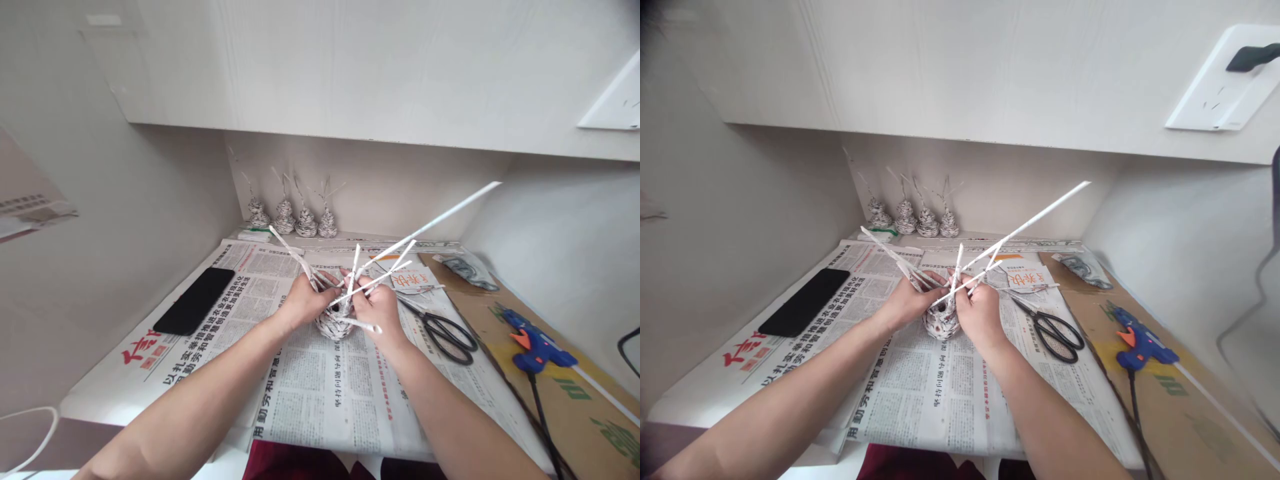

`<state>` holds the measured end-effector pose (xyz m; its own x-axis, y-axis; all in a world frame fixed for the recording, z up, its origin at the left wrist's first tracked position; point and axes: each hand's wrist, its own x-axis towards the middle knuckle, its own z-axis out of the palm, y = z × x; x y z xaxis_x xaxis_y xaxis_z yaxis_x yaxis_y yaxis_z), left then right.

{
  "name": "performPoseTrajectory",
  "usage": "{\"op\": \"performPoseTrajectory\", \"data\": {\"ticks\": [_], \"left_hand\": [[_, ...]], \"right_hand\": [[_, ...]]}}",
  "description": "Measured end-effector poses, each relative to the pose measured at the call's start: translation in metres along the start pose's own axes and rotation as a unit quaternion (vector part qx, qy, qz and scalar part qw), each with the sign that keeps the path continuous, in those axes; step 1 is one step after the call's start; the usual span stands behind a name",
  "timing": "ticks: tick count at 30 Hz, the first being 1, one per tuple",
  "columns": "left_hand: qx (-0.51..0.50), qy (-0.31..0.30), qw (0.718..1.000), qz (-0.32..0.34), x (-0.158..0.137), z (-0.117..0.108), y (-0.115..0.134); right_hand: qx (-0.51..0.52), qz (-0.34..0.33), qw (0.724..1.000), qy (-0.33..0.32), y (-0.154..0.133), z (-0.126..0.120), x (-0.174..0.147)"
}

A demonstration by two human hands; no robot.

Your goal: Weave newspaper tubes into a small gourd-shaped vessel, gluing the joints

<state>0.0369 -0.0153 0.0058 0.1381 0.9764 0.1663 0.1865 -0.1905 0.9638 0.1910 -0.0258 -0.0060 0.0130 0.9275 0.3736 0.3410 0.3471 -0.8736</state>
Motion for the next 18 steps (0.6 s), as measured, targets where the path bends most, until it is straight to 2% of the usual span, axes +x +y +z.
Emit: {"op": "performPoseTrajectory", "data": {"ticks": [3, 5, 7, 9, 11, 14, 18], "left_hand": [[-0.009, 0.022, 1.0, 0.003, 0.0, 0.001, 0.0], [-0.022, 0.029, 0.999, 0.014, 0.001, 0.002, -0.001], [-0.038, 0.033, 0.998, 0.028, 0.001, 0.003, -0.002], [-0.05, 0.041, 0.997, 0.035, 0.001, 0.004, -0.004], [-0.059, 0.048, 0.996, 0.038, 0.001, 0.006, -0.004], [-0.066, 0.053, 0.995, 0.043, -0.001, 0.007, -0.002], [-0.067, 0.064, 0.995, 0.043, -0.002, 0.007, 0.002]], "right_hand": [[-0.004, -0.028, 0.999, 0.017, -0.002, -0.003, 0.001], [0.02, -0.024, 0.999, 0.023, -0.004, -0.004, 0.003], [0.093, 0.035, 0.995, 0.022, -0.004, -0.005, 0.005], [0.189, 0.11, 0.975, 0.03, -0.004, -0.004, 0.008], [0.259, 0.151, 0.953, 0.044, -0.004, -0.004, 0.011], [0.3, 0.169, 0.938, 0.035, -0.003, -0.003, 0.012], [0.307, 0.181, 0.933, 0.041, -0.003, -0.003, 0.011]]}}
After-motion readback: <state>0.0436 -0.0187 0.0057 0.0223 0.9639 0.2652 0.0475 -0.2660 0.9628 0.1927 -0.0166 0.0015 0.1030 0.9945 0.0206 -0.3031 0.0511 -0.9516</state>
